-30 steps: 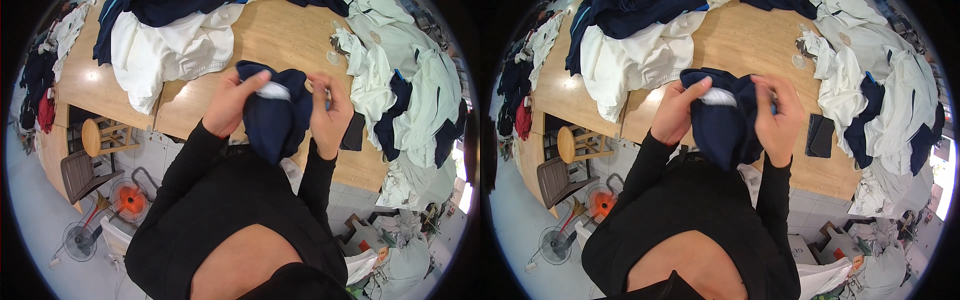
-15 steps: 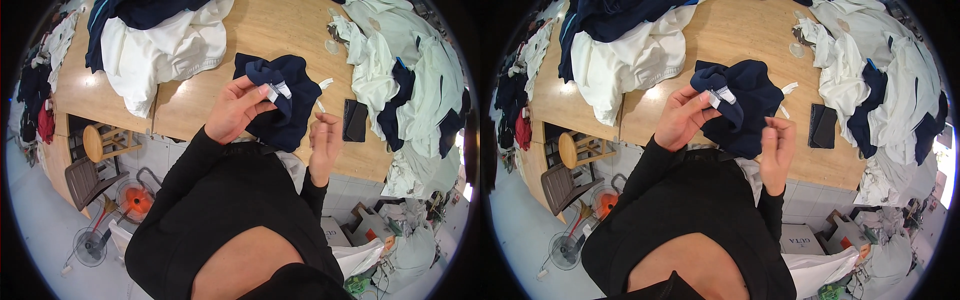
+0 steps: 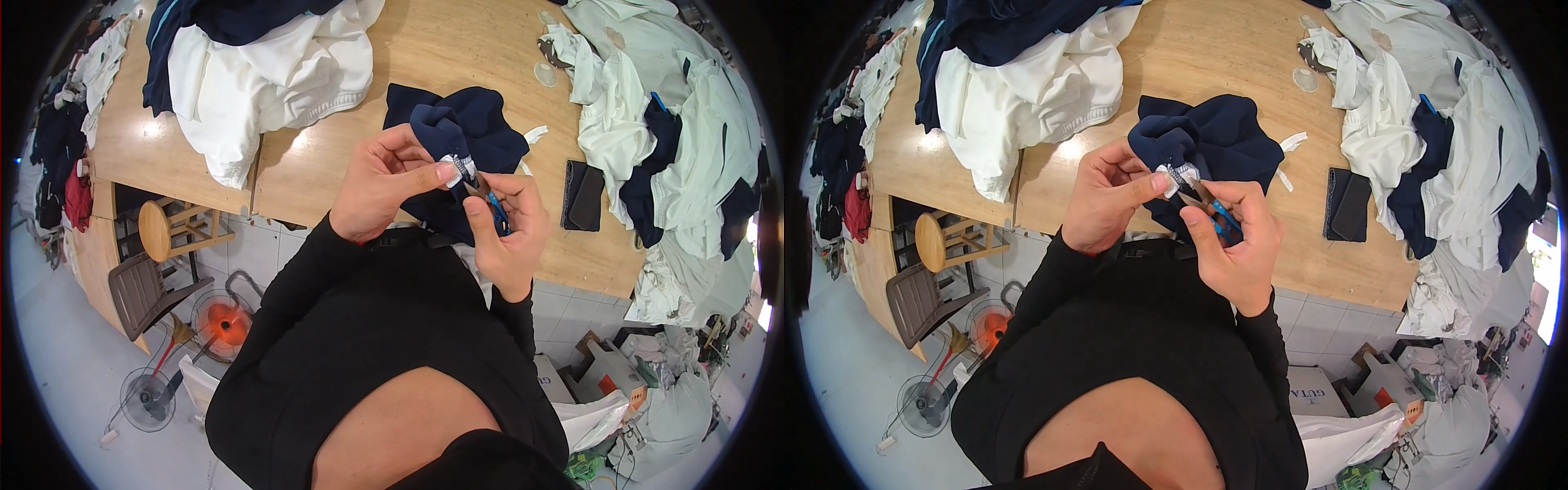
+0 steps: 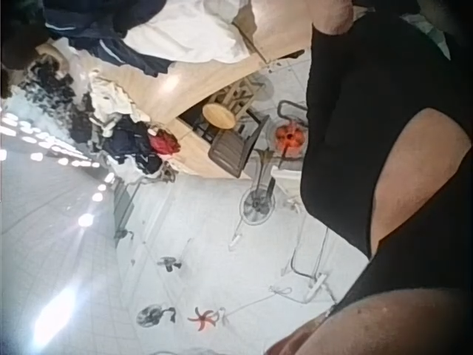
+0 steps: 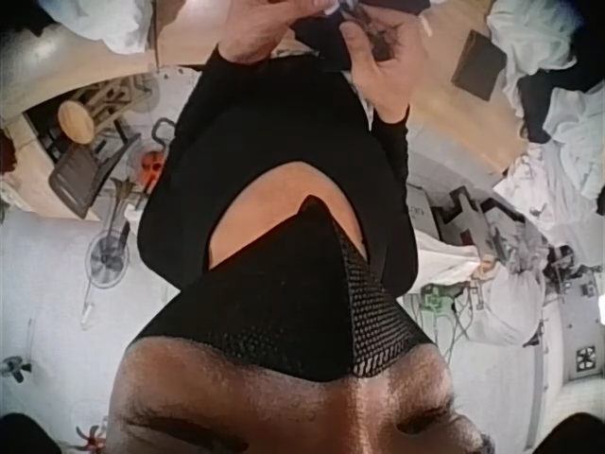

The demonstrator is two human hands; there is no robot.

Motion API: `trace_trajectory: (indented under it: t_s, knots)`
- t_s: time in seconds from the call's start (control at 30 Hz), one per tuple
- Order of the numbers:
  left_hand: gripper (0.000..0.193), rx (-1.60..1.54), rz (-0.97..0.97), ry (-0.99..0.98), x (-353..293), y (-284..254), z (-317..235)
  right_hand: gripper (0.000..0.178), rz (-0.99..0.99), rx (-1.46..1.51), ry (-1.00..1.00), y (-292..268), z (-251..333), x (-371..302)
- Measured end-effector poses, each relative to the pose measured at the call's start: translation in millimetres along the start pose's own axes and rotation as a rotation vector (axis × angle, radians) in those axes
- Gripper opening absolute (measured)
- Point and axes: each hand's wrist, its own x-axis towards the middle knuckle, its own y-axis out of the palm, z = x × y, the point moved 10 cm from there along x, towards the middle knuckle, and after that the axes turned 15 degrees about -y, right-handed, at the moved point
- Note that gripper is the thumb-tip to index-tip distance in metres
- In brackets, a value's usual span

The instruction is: Trimming excess threads from white and navy blue garments using thread snips.

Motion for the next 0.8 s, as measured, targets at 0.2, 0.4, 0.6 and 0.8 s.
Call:
trace_trajectory:
  t_s: [0.2,0.4,0.6,0.8]
  knots:
    - [0.016,0.035,-0.027,0.007,0.4,4.2,0.2,0.019,0.053,-0.029,0.105,-4.7,-9.8,-9.3]
    - [0.015,0.156,-0.067,0.015,-1.0,4.0,2.7,0.02,-0.076,-0.112,-0.06,-7.3,2.1,-1.3]
    - [0.013,0.217,-0.049,0.016,-3.5,7.4,0.7,0.02,-0.079,-0.156,-0.083,-7.6,0.0,-0.3]
    - [0.009,0.098,0.04,0.013,-1.7,9.9,4.2,0.02,-0.085,-0.176,-0.095,-7.7,2.0,-1.2]
